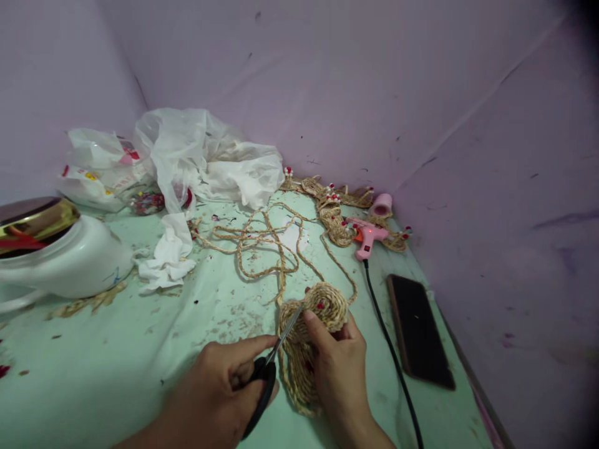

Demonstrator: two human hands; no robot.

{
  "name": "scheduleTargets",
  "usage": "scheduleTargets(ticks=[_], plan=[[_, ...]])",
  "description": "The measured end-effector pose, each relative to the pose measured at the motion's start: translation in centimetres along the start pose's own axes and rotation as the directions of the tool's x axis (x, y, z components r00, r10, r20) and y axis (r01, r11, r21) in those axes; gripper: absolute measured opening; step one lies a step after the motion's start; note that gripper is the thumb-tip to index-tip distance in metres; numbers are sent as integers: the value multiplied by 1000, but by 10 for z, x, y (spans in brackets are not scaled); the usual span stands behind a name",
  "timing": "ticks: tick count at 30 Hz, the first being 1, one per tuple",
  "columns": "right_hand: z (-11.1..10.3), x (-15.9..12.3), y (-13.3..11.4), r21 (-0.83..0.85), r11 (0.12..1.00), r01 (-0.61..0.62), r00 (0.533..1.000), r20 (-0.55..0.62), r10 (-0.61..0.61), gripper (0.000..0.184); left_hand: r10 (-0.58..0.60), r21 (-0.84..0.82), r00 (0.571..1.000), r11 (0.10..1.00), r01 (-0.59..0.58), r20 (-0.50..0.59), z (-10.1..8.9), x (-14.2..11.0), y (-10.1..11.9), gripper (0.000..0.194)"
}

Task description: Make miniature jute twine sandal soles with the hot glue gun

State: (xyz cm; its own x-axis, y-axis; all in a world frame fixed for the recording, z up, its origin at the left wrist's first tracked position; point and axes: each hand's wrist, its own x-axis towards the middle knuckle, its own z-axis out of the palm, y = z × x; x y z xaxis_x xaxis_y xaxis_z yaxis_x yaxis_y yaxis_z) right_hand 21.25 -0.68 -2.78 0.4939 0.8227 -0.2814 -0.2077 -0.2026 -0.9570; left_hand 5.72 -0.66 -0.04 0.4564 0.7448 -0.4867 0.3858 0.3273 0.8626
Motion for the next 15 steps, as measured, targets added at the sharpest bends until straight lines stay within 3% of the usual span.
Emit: scheduleTargets(ticks=[5,9,13,15], plan=[[3,-5,-2,-148,987,68,994,-70,-79,21,-114,-286,993,952,110,1,7,1,0,47],[3,-8,-2,-197,968,154,986,-32,-164,27,-145,-523,986,836,166,81,-5,2,8,41],[3,-8,-3,-183,961,206,978,4,-208,29,-165,-697,951,649,304,261,-26,8,10,30],[3,-8,-3,-183,958,222,975,14,-223,29,-155,-700,930,620,355,335,-31,11,8,32]])
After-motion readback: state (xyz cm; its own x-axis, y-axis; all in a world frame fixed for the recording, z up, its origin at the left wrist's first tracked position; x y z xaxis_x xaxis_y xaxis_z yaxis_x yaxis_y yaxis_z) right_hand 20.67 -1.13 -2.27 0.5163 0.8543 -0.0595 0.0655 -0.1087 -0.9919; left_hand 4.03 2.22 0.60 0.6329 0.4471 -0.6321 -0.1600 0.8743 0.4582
